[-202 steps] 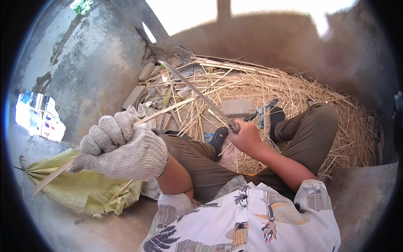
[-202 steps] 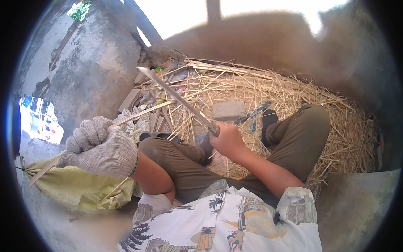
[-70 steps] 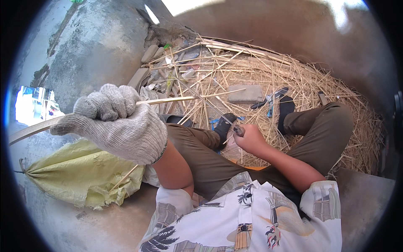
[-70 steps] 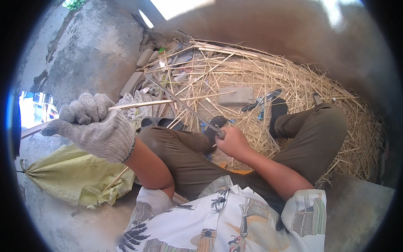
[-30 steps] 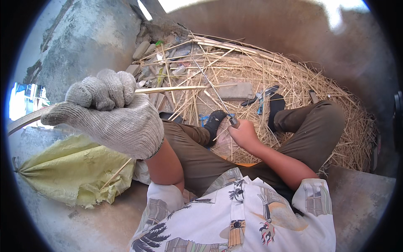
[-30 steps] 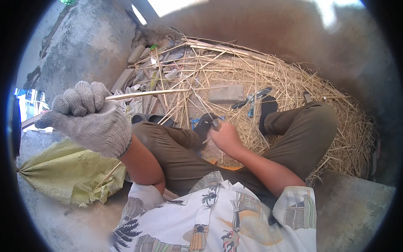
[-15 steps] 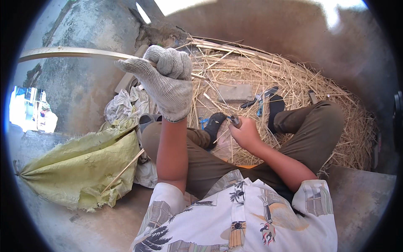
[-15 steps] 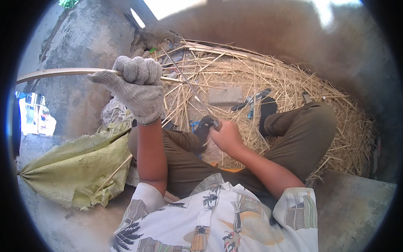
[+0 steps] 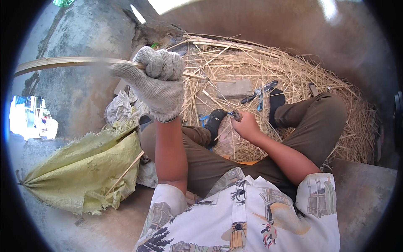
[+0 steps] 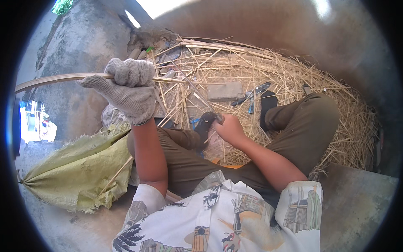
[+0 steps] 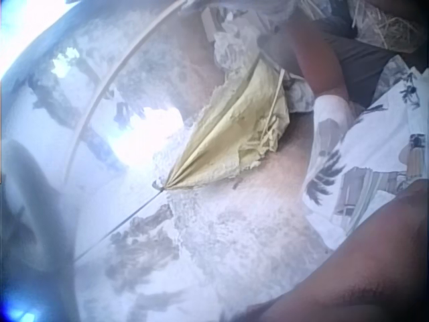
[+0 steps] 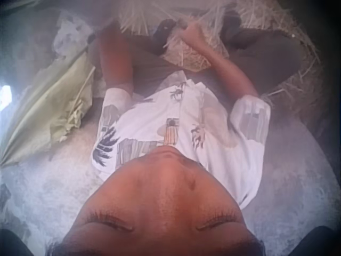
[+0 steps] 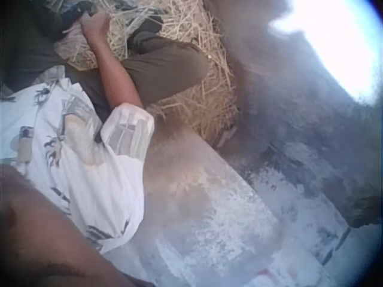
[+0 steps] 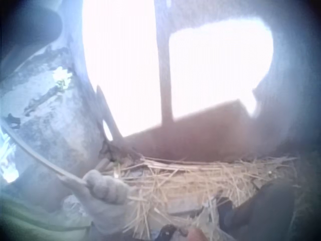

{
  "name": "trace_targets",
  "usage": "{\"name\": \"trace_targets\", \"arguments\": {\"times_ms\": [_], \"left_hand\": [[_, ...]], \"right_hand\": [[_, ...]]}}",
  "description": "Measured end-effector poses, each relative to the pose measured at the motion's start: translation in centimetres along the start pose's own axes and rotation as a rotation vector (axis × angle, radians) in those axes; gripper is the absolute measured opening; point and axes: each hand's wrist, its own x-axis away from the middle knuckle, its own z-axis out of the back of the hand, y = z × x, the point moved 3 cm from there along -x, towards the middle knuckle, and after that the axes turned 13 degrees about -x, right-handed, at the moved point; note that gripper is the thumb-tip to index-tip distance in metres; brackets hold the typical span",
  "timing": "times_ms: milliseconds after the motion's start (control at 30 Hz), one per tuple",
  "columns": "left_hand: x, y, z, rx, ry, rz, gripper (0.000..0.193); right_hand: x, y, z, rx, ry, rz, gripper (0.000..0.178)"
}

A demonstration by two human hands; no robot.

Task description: The person sits on the ground and uses a machete to split long bamboo sticks into thin strips. They hold the bamboo with a gloved left hand and repeatedly strike it with the machete in the right hand, separating the material into smaller pieces.

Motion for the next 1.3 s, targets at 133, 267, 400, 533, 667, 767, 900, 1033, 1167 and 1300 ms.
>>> {"name": "trace_targets", "arguments": {"times_ms": [133,267,400,533,667,767,900,1033,1167,1300], "left_hand": [[0.1,0.3,0.0,-0.003,0.072,0.004,0.074],[0.3,1.2,0.2,-0.002,0.107,-0.049,0.074],[0.5,3.3,0.2,0.071,-0.071,-0.129,0.074],[1.1,6.6,-0.9,0.092,-0.126,-0.176,0.073],[2.2,7.8,-1.4,0.003,-0.209,-0.27,0.069],[2.8,9.6,-3.2,-0.1,-0.214,-0.352,0.06],[3.6,10.6,-3.4,-0.182,-0.17,-0.457,0.051],[4.9,13.2,-3.3,-0.199,-0.171,-0.558,0.053],[6.1,13.9,-3.8,-0.175,-0.055,-0.692,0.048],[5.9,13.6,-3.7,-0.164,-0.088,-0.664,0.044]], "right_hand": [[-0.7,3.0,0.6,0.006,0.064,-0.151,0.025],[0.0,1.3,-0.2,0.092,-0.007,-0.136,0.025],[1.4,-2.3,-0.6,0.088,0.025,0.072,0.028],[-0.5,-1.2,0.9,0.054,0.041,0.068,0.026],[-0.7,-2.1,1.8,0.149,0.136,0.101,0.023],[-0.5,-2.6,1.7,0.106,0.194,0.215,0.022],[0.3,-5.5,1.8,0.121,0.16,0.291,0.021],[-0.9,-5.0,3.6,0.113,0.203,0.251,0.022],[-1.4,-3.9,3.8,0.077,0.265,0.129,0.022],[0.0,-5.7,2.5,0.196,0.204,0.422,0.021]]}}
